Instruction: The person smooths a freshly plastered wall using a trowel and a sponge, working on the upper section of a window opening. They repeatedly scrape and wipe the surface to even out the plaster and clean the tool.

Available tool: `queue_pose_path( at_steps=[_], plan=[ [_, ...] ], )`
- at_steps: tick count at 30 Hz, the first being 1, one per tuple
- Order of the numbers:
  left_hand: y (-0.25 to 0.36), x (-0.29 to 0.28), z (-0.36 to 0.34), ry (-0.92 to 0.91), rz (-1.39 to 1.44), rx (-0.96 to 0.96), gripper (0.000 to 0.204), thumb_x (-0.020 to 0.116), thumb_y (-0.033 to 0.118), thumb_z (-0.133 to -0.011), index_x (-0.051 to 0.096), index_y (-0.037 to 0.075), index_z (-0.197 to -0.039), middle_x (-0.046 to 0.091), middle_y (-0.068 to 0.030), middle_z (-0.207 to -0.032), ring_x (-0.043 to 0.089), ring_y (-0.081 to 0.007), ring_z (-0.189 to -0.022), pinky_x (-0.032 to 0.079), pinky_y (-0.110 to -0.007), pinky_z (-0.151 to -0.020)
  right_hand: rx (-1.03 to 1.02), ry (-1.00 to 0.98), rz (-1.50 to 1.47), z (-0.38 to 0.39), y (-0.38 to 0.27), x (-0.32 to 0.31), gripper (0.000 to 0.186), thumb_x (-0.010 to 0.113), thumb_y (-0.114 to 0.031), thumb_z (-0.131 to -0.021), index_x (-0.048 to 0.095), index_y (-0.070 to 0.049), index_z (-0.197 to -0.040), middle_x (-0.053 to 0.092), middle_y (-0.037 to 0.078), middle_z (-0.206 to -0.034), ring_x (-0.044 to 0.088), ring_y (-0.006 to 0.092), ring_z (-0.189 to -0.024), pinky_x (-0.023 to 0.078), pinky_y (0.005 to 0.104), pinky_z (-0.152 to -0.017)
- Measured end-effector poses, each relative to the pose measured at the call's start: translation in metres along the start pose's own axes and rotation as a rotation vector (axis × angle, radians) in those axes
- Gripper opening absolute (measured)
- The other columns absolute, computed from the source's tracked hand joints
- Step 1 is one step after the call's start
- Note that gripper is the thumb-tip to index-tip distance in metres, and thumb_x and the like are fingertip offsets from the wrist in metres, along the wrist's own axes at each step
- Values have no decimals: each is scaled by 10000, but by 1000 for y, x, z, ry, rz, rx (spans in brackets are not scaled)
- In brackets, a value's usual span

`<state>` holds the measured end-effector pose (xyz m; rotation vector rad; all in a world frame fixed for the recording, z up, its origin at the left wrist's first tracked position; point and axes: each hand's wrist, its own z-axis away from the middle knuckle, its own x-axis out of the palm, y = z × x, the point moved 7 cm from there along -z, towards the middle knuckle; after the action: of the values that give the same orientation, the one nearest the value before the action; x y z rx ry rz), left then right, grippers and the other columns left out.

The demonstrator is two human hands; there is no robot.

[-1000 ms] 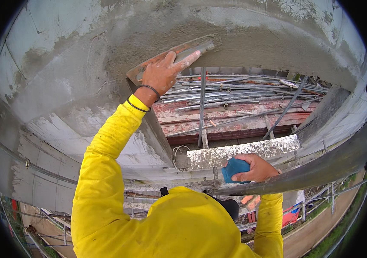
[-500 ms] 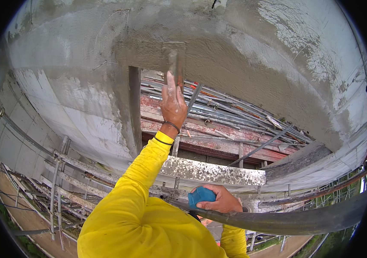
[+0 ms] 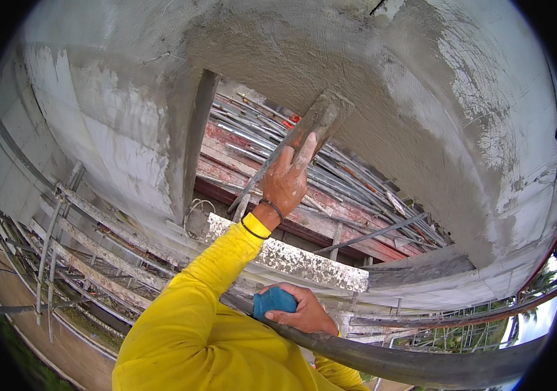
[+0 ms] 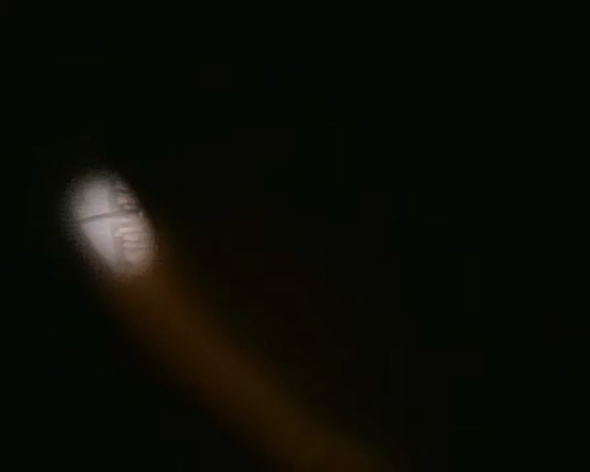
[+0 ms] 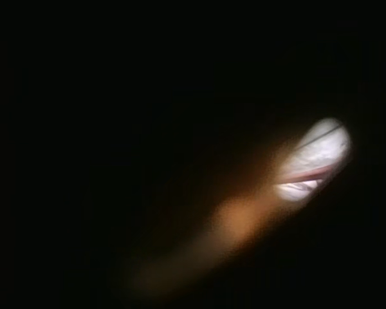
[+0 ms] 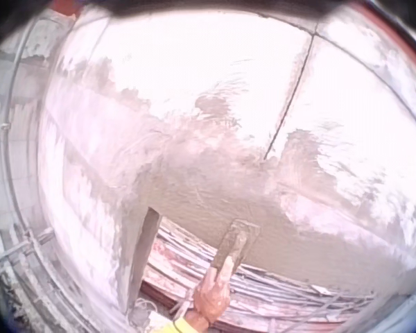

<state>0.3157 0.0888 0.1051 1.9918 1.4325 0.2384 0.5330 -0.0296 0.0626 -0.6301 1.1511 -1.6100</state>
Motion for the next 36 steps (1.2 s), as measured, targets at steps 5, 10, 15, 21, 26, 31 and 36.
queue_pose_path(
  at_steps=[5, 10, 15, 21, 26, 31, 36],
  plan=[
    [-72, -55, 69, 302, 469, -460, 569, 602, 229, -1067, 370, -35, -1514, 590, -216, -1337, 666, -302, -1111, 538, -404, -981, -24, 177, -48, 7, -6, -6, 448, 839, -180, -910, 663, -50, -1301, 708, 38, -1140, 632, 108, -1032, 520, 301, -942],
    [-85, -27, 51, 183, 1491, -844, 383, 596, 246, -1090, 481, 40, -1393, 608, -86, -1231, 645, -158, -1065, 558, -347, -980, -81, 310, -159, 11, 6, -20, 442, 816, -154, -926, 637, -15, -1305, 720, 73, -1133, 680, 128, -1005, 555, 310, -913],
    [-51, 19, -6, 192, 1854, -770, 405, 590, 245, -1093, 468, 79, -1442, 605, -77, -1322, 619, -204, -1194, 527, -385, -1057, -201, 547, -416, 24, 20, -36, 491, 817, -158, -899, 583, 31, -1287, 725, 169, -1056, 747, 265, -854, 623, 394, -752],
    [-28, 58, -37, 180, 1988, -633, 538, 598, 287, -1085, 381, 143, -1556, 493, -102, -1520, 498, -277, -1400, 423, -488, -1165, -252, 615, -468, 43, 26, -46, 494, 825, -124, -897, 585, 33, -1299, 735, 160, -1076, 751, 249, -885, 633, 385, -794],
    [-7, 118, -28, 6, 1937, -585, 605, 619, 342, -1069, 362, 133, -1576, 457, -112, -1580, 453, -285, -1453, 365, -521, -1200, -224, 699, -446, 44, 25, -46, 494, 846, -128, -882, 602, 33, -1281, 738, 159, -1087, 741, 229, -886, 621, 370, -794],
    [57, 172, 33, -301, 1802, -677, 404, 641, 287, -1071, 538, 70, -1396, 668, -11, -1225, 636, -122, -1081, 516, -340, -950, -169, 671, -402, 36, 15, -43, 522, 847, -140, -884, 581, 31, -1300, 734, 178, -1078, 754, 263, -888, 626, 382, -794],
    [-1, 68, 101, -260, 1000, -541, 361, 664, 282, -1050, 581, 12, -1275, 694, -138, -984, 684, -204, -906, 564, -393, -797, -183, 735, -406, 52, 28, -45, 528, 844, -149, -889, 575, 32, -1304, 733, 186, -1079, 758, 278, -891, 632, 393, -809]
  ],
)
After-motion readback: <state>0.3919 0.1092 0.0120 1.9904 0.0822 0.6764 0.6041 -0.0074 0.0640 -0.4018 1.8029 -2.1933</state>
